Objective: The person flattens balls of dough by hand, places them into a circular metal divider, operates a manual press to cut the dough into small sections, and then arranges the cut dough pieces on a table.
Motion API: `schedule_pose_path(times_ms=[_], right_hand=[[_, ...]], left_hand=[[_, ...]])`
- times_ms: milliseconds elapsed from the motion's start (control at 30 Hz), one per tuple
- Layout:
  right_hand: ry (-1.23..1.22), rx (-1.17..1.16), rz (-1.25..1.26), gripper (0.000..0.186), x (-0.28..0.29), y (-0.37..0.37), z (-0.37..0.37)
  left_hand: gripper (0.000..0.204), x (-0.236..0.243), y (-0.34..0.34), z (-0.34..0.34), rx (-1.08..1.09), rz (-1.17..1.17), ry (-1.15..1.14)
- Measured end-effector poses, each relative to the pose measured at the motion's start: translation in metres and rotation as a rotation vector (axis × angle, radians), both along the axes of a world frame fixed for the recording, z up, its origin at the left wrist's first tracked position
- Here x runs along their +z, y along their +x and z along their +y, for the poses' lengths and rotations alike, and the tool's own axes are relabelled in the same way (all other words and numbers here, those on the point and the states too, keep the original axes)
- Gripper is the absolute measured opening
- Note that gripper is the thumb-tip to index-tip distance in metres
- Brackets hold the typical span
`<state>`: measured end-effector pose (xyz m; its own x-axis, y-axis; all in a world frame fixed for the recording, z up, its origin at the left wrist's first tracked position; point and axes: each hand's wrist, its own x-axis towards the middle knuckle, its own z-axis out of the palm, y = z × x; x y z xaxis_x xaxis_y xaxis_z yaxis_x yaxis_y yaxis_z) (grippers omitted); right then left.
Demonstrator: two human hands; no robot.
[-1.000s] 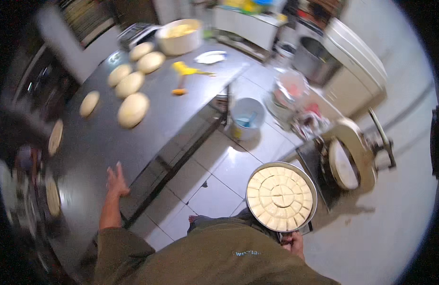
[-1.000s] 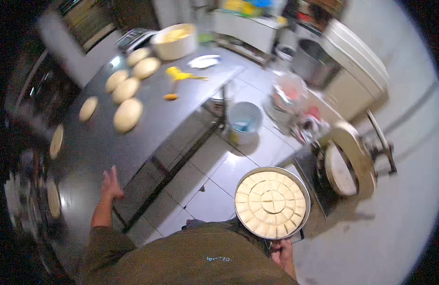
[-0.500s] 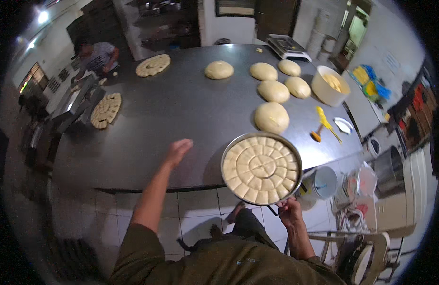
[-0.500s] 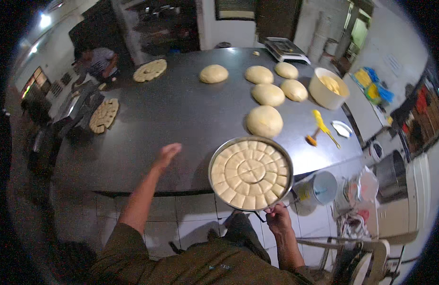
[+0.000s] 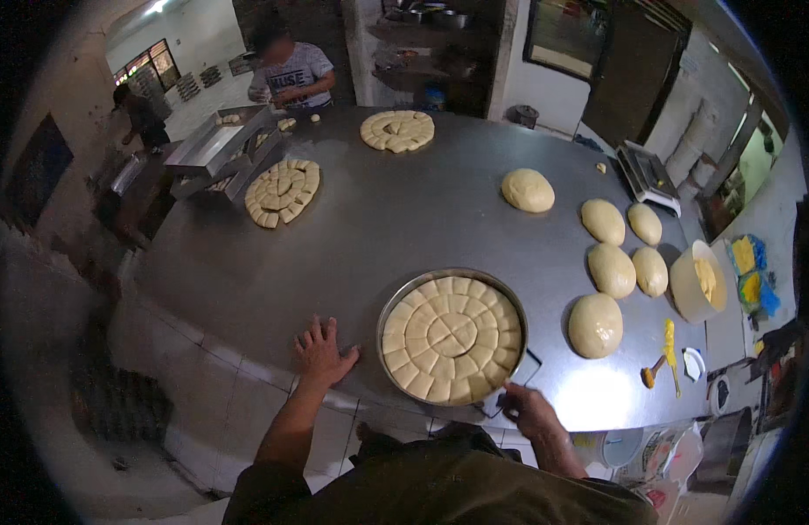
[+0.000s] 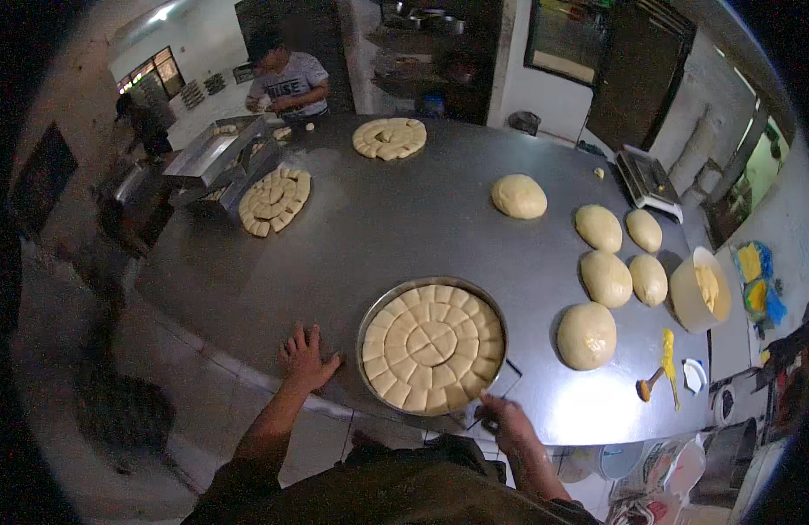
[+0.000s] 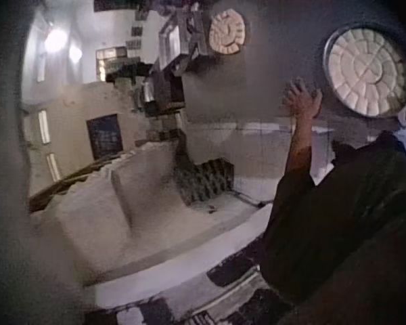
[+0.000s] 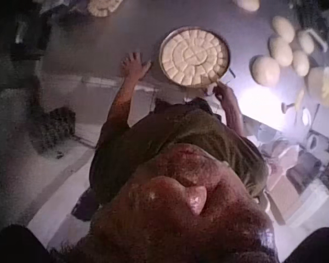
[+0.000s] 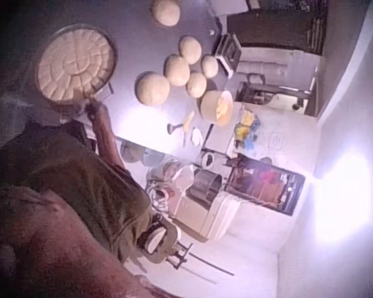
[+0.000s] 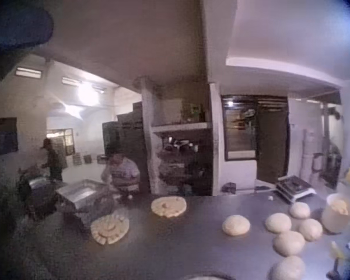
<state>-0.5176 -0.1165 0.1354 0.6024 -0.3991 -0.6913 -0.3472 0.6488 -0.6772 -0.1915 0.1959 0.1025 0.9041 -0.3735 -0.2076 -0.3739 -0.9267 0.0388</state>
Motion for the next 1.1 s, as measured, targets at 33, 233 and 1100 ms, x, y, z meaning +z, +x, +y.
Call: schedule_pose_path(times_ms=[33, 233, 1100], right_hand=[[-0.120, -0.024, -0.035, 0.028, 0.020, 0.012, -0.006], [-0.136, -0.058, -0.334, 0.038, 0.069, 0.168, -0.134], [-2.193, 0.411, 0.058, 0.088, -0.014, 0.561, 0.002]], left_hand=[[0.102, -0.002, 0.003, -0.003, 0.003, -0.001, 0.003], [0.107, 0.012, 0.051, -0.009, 0.104, -0.144, -0.189], [0.107, 0.011, 0.201, -0.013, -0.046, -0.334, -0.322]])
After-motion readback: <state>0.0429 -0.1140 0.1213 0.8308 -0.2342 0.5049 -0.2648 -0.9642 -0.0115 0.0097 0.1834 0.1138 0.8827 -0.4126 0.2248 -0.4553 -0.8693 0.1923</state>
